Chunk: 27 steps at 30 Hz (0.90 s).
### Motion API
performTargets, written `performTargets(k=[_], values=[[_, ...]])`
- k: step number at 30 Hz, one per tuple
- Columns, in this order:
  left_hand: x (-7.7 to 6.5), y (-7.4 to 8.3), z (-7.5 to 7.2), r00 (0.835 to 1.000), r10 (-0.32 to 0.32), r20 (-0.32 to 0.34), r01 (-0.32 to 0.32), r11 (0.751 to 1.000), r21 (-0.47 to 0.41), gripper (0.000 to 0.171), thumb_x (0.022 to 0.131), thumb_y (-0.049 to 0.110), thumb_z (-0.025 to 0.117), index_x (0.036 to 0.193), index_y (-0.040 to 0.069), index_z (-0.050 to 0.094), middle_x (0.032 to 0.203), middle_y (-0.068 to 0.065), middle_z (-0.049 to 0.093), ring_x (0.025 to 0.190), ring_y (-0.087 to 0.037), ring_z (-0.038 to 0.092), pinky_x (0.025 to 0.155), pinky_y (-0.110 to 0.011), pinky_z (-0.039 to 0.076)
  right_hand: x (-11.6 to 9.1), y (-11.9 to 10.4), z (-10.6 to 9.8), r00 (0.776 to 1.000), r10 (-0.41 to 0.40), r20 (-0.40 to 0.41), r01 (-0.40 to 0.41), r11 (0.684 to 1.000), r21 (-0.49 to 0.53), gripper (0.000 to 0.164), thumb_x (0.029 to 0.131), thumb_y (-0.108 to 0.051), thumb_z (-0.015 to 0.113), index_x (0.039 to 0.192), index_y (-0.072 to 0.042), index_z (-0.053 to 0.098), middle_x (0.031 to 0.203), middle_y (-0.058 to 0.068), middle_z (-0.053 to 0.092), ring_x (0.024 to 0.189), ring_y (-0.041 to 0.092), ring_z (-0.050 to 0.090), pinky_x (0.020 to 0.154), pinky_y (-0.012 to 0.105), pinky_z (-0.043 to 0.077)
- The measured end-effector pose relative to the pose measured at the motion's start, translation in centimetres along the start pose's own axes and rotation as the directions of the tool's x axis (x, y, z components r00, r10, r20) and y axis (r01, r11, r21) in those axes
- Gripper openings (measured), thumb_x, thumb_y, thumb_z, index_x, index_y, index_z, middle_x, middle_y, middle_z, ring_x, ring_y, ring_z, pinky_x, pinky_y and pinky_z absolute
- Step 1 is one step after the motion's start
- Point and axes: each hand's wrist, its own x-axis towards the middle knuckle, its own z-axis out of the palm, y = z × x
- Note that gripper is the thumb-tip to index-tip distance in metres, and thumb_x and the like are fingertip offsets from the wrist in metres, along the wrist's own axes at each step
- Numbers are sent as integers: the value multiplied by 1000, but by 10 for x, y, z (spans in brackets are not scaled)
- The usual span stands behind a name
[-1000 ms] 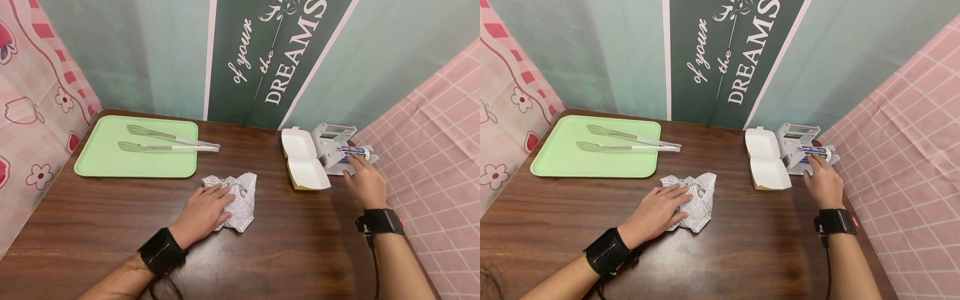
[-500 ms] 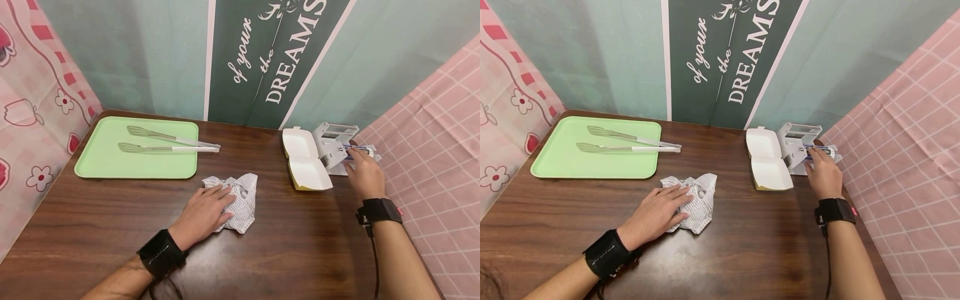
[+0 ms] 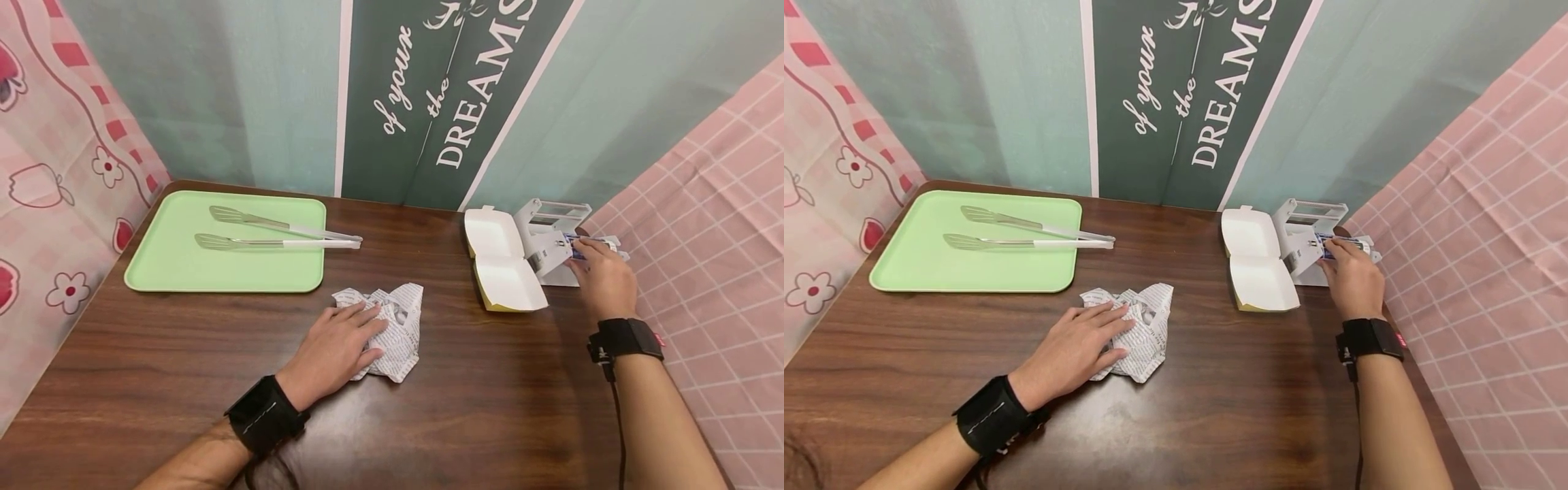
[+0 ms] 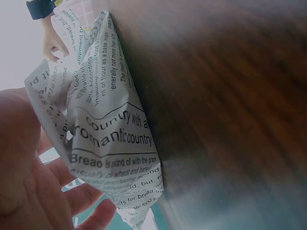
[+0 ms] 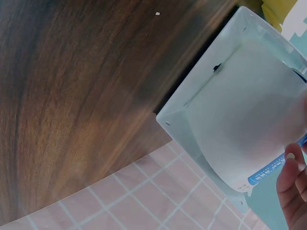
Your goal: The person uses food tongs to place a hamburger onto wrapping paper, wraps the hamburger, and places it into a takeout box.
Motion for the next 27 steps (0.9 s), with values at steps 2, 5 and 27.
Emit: performTargets(k=[2,5,27], values=[[0,0,0,1000,0,1,0,1000,0,44,97,42,66,136,21,64,148,-3,59,138,-28,53,104,-53,44,0,-1,-2,1000,3,14,-3,1000,0,43,85,-8,80,125,1,69,128,23,67,111,46,63,83,60,48],[0,-1,-1,1000,-2,0,2,1000,-5,45,96,42,66,136,21,64,148,-3,58,138,-28,53,104,-54,44,0,-3,-4,999,20,40,-21,1000,18,41,87,-9,78,126,2,69,128,23,66,110,46,62,84,60,47],[1,-1,-1,1000,-6,18,7,1000,-12,44,98,42,64,138,22,63,150,-1,56,139,-27,52,105,-57,43,6,-4,-6,990,134,-34,-126,974,189,24,82,1,79,105,6,74,106,32,71,98,47,57,85,53,38]])
